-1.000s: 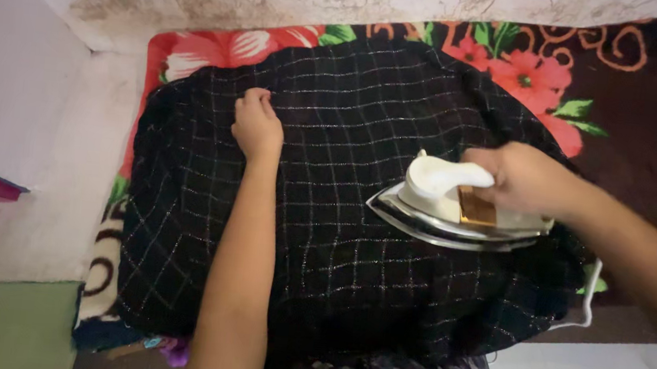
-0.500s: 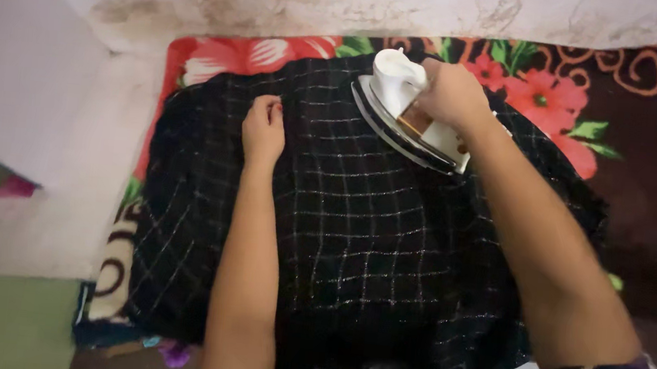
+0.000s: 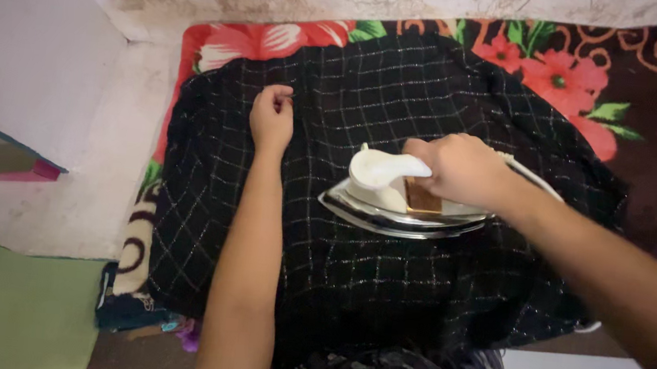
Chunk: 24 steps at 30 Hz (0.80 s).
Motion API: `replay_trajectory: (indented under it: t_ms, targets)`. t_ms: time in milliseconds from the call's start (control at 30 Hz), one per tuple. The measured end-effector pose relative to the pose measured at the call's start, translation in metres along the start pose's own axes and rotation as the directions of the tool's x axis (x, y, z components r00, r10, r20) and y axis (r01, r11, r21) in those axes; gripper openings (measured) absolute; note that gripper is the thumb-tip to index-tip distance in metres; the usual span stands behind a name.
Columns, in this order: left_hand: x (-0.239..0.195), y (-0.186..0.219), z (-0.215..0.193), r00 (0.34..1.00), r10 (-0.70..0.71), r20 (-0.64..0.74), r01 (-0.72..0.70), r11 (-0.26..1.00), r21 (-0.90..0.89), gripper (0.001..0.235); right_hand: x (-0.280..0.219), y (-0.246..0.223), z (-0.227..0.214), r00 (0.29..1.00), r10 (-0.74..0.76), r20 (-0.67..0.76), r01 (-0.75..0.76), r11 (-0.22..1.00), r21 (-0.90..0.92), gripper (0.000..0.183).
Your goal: The person irons a dark, patterned cloth on a floral surface using an iron, pressing it flat and turning it over to continue ironing different sections.
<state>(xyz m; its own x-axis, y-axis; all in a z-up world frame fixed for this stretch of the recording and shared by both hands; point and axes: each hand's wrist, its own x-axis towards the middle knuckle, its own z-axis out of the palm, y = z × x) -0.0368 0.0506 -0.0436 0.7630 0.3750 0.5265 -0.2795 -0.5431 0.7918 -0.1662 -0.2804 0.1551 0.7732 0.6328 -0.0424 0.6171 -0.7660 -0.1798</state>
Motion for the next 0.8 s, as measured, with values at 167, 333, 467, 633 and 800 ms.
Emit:
replay_trajectory:
  t_ms: [167,333,467,633,800]
  targets:
    - [0.005,-0.005,0.005,0.996,-0.092,-0.019,0.091,0.995,-0.037,0.016,0.049,0.005,0.009,0.973,0.119,-0.197,-0.123,0.992,-0.009,0.032]
    - [0.007,-0.008,0.006,0.987,-0.105,-0.124,0.096,0.992,-0.078,0.015,0.133,0.022,0.014,0.898,0.287,-0.333,-0.308,0.951,-0.012,0.022]
    - [0.009,-0.010,0.006,0.983,-0.089,-0.160,0.089,0.996,-0.010,0.014,0.170,0.032,0.011,0.884,0.310,-0.349,-0.294,0.951,0.098,0.025]
    - [0.009,-0.015,0.008,0.982,-0.108,-0.156,0.105,0.994,-0.030,0.014,0.127,0.033,0.009,0.992,0.128,0.004,-0.127,0.976,0.178,0.030]
    - [0.006,0.004,0.002,0.996,-0.031,-0.082,0.029,0.999,-0.020,0.013,0.004,0.011,0.001,0.994,-0.097,0.057,0.085,0.978,0.192,0.021]
